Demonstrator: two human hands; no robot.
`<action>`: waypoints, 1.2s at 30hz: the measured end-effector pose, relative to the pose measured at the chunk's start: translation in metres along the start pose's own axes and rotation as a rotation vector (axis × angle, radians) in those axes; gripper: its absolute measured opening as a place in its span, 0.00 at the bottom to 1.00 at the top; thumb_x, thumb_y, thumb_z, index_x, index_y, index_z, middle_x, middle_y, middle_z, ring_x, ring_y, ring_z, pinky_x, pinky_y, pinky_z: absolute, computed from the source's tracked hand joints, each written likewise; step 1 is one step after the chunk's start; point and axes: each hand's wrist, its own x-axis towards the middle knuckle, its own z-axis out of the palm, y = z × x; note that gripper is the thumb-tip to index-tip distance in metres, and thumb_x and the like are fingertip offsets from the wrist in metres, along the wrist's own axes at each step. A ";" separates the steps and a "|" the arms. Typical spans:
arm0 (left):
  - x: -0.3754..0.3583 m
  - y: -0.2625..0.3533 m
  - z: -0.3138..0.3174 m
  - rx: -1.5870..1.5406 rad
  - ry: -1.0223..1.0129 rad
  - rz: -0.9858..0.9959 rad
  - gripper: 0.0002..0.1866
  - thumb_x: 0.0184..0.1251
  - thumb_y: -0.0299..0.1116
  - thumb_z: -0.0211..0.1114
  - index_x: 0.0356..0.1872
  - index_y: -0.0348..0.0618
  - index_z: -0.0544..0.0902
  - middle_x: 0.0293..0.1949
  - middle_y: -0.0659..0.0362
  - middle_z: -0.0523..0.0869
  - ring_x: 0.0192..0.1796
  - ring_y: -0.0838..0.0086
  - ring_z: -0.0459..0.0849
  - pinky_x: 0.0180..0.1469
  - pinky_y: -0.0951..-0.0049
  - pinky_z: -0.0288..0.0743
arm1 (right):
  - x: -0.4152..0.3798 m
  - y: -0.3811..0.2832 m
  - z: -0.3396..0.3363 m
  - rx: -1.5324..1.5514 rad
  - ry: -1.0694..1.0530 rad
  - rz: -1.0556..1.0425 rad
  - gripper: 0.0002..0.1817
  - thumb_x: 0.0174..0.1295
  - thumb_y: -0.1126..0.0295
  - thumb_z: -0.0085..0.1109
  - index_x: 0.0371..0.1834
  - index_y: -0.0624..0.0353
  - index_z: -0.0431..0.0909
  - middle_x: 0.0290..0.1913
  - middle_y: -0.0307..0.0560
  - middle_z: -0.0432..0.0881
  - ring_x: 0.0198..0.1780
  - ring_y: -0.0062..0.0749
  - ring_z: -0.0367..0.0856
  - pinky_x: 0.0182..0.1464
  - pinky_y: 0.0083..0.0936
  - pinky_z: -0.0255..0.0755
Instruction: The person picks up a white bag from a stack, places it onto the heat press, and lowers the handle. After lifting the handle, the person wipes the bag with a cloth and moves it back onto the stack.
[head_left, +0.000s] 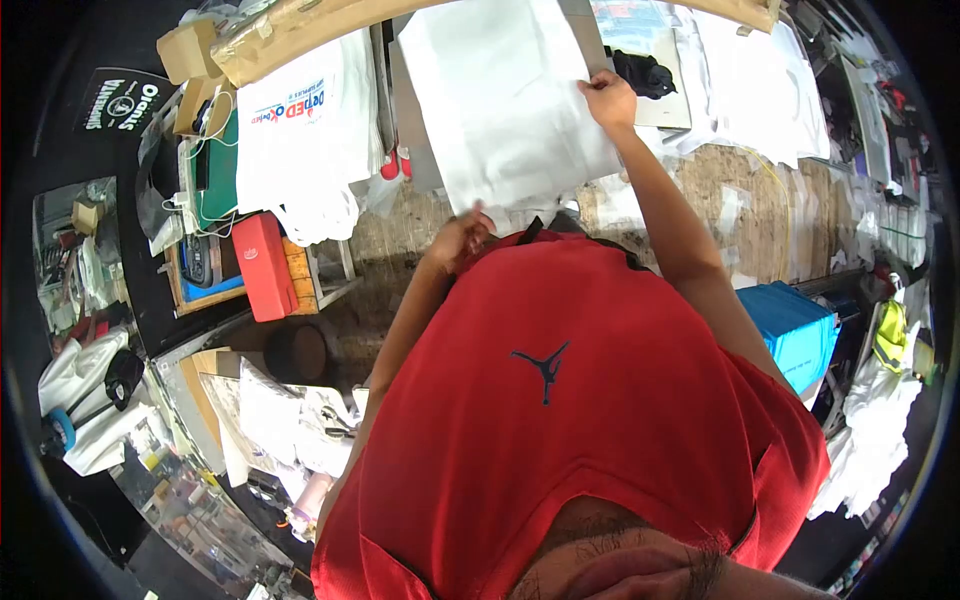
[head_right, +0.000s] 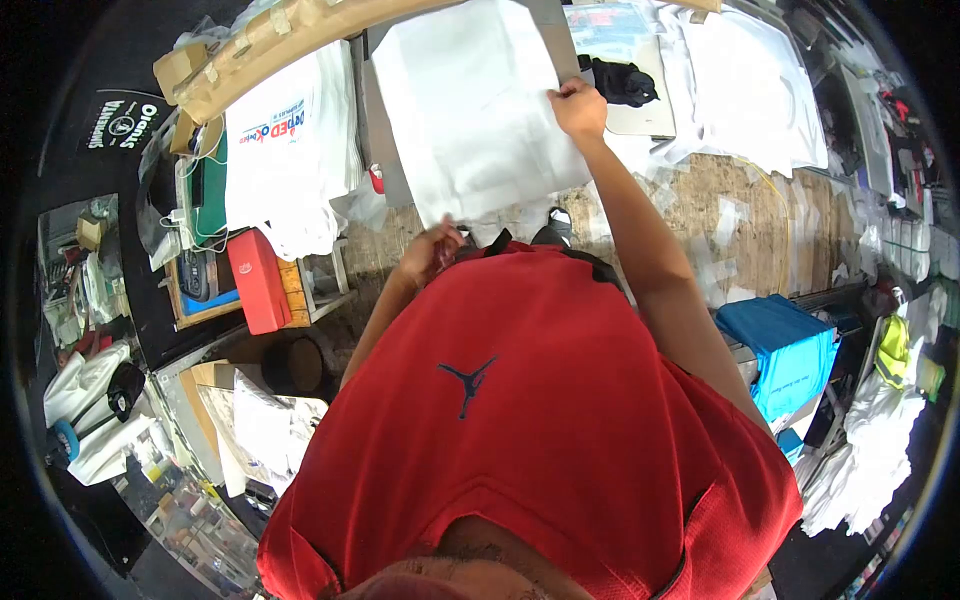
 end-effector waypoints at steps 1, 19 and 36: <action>0.002 -0.001 -0.017 -0.163 -0.073 0.065 0.22 0.78 0.50 0.53 0.32 0.44 0.83 0.27 0.64 0.77 0.30 0.78 0.72 0.33 0.74 0.64 | -0.001 0.003 -0.001 0.044 -0.004 -0.018 0.15 0.50 0.56 0.74 0.32 0.55 0.85 0.34 0.49 0.88 0.38 0.45 0.88 0.43 0.37 0.79; -0.010 0.033 0.041 0.035 -0.013 0.623 0.14 0.68 0.29 0.66 0.54 0.43 0.82 0.48 0.58 0.86 0.48 0.70 0.82 0.49 0.67 0.78 | -0.002 0.004 -0.003 0.023 -0.043 -0.027 0.16 0.52 0.54 0.71 0.33 0.54 0.84 0.34 0.49 0.88 0.40 0.46 0.88 0.45 0.37 0.79; 0.005 -0.007 -0.023 0.074 0.201 0.125 0.23 0.70 0.44 0.60 0.57 0.37 0.76 0.45 0.55 0.87 0.31 0.78 0.79 0.34 0.76 0.74 | 0.001 0.002 -0.005 -0.031 -0.023 -0.050 0.15 0.53 0.55 0.69 0.32 0.55 0.84 0.35 0.53 0.87 0.41 0.51 0.86 0.45 0.40 0.79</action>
